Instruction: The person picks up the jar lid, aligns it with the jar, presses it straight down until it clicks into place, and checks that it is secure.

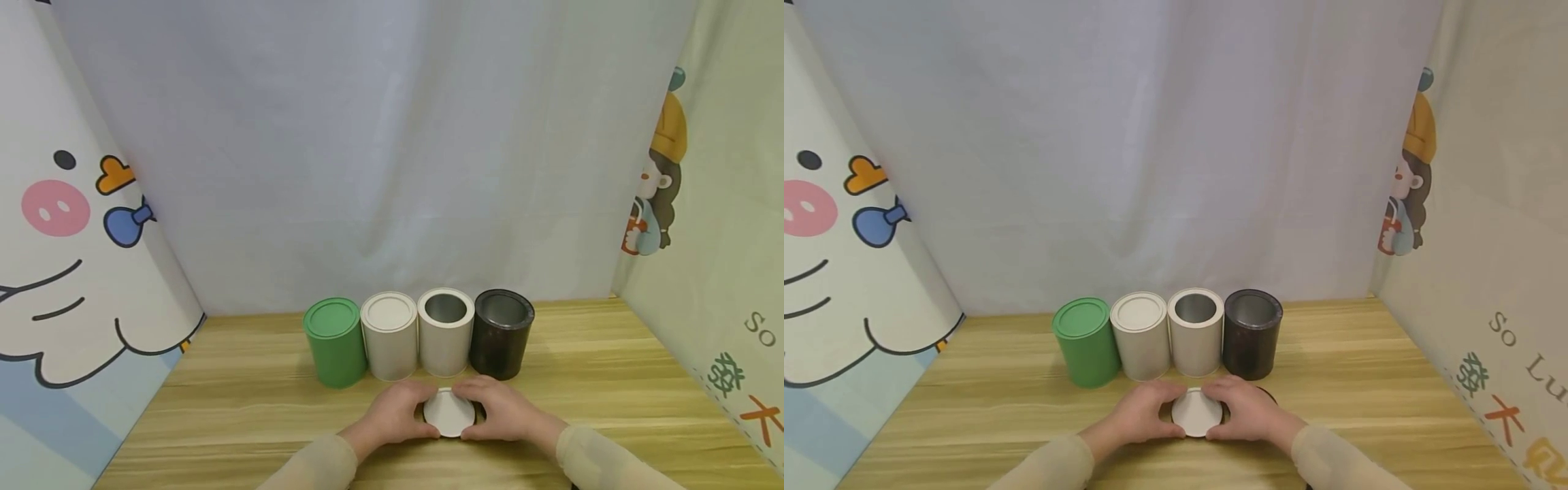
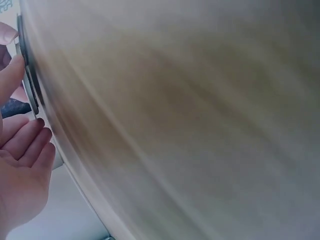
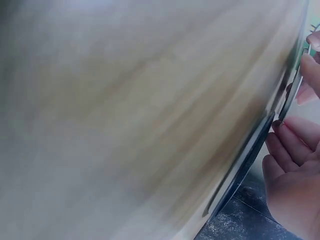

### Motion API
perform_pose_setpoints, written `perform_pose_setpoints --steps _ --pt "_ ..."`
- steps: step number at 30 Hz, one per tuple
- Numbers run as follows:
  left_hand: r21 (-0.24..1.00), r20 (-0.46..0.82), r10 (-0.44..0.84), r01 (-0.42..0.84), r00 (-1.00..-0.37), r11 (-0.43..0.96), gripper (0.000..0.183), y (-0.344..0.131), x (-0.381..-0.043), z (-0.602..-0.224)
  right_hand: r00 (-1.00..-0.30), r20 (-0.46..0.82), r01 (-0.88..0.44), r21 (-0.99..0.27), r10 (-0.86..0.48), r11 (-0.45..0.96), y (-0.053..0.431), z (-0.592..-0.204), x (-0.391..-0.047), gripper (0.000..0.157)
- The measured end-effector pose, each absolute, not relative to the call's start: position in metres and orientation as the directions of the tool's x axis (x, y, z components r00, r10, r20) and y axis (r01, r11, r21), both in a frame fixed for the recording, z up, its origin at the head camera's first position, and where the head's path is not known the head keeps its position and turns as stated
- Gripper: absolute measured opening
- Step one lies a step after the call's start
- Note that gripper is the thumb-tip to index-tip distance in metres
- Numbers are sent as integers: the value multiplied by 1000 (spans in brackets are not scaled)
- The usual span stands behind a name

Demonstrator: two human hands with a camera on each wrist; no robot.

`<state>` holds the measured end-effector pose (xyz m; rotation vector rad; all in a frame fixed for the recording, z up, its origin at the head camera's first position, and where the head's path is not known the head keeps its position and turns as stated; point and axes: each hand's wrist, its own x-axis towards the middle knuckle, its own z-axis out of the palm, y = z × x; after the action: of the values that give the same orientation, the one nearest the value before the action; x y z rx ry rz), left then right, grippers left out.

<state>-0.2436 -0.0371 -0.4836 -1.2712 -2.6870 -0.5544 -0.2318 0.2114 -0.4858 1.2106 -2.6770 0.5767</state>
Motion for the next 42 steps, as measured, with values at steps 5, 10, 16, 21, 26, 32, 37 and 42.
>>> perform_pose_setpoints --steps 5,10,16,21,26,32,37,42 --pt "350 264 707 749 -656 563 48 -39 -243 -483 -664 314 -747 -314 -678 586 213 -484 -230 63" --pt "422 256 685 716 -682 556 56 -41 -243 -480 -700 291 -710 -380 -652 593 214 -479 -227 64" --pt "463 295 685 727 -666 508 61 -43 -243 -477 -702 316 -709 -401 -639 581 215 -473 -224 63" --pt "481 343 678 742 -650 467 61 -46 -244 -472 -674 377 -738 -379 -635 558 215 -468 -224 61" --pt "516 335 649 709 -683 480 62 -47 -242 -463 -681 393 -732 -389 -618 560 215 -462 -224 59" --pt "484 361 655 734 -664 477 62 -48 -241 -454 -702 385 -712 -407 -599 573 215 -454 -222 61" --pt "464 401 661 763 -634 451 59 -47 -239 -452 -688 419 -725 -408 -592 555 216 -451 -218 61" --pt "485 426 644 761 -635 430 58 -45 -236 -453 -680 446 -734 -422 -582 533 218 -449 -214 61"
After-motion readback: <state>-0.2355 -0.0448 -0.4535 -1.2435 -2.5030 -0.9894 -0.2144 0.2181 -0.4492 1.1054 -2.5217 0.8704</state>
